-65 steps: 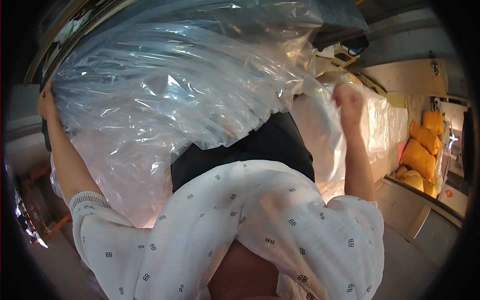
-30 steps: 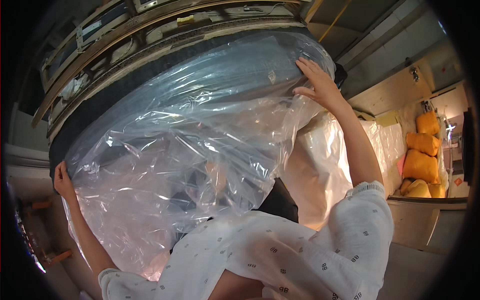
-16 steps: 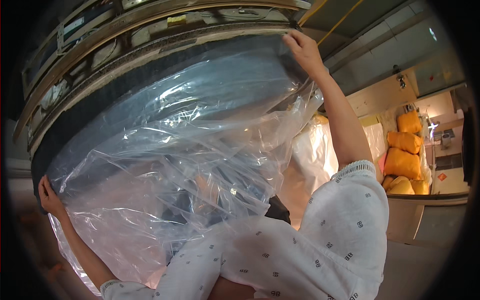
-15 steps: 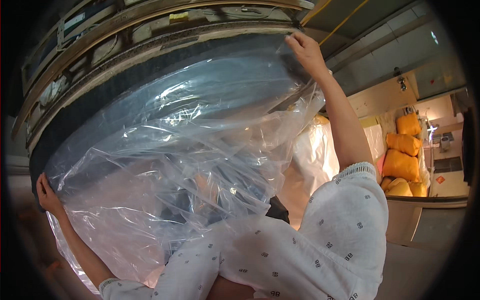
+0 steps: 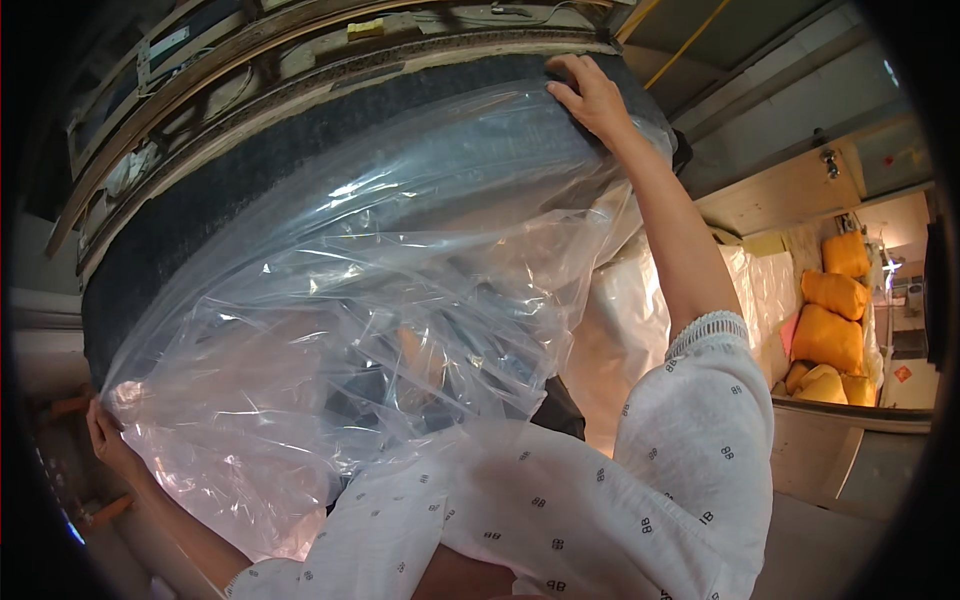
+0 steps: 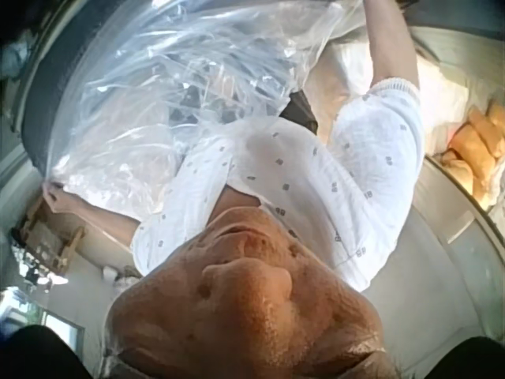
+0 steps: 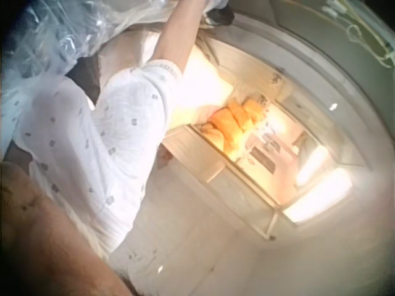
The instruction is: The recorder is wrapping a large, dark, foam or rubber component in clear plastic sheeting, smoothing it and tucking the edges.
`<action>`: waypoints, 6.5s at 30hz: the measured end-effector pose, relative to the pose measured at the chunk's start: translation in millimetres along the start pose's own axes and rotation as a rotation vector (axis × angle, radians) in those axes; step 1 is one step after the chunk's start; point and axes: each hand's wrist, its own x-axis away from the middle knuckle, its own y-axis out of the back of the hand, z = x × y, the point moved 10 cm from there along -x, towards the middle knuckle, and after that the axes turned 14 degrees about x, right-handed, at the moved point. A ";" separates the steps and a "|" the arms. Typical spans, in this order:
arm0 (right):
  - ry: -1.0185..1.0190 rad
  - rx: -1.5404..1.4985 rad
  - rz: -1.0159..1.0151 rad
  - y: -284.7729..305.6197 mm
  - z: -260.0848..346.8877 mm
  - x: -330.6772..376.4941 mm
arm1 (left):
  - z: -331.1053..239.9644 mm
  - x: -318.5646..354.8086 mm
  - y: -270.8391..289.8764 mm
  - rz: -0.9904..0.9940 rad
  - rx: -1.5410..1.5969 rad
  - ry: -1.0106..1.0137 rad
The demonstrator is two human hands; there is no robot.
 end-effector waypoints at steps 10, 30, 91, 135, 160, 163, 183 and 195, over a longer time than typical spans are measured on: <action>-0.116 -0.731 0.179 2.2 -14.7 -37.3 | 15.5 23.8 -18.9 -0.281 0.449 0.314; -0.427 -0.096 -0.262 -58.0 -99.8 -61.9 | 35.4 -161.5 -218.9 -0.045 -0.090 -0.025; 0.234 -0.061 1.199 -72.1 152.2 228.8 | 110.8 333.1 -178.9 -0.397 0.467 0.762; 0.091 -0.810 0.329 -63.2 198.5 12.8 | -337.3 478.4 634.0 -1.094 -1.822 0.420; 0.183 -0.495 0.383 -84.3 189.6 13.1 | 232.9 257.9 -105.9 0.744 -0.769 0.330; 0.128 -0.406 0.449 -76.0 166.5 25.9 | 363.8 452.7 -43.0 1.085 -1.036 0.752; -0.709 -0.250 0.196 22.1 -115.2 342.7 | 270.6 425.6 121.4 1.192 -0.576 1.307; -1.432 -0.412 -0.035 -53.8 -214.8 614.3 | -144.6 182.4 -348.9 1.124 -0.160 -0.121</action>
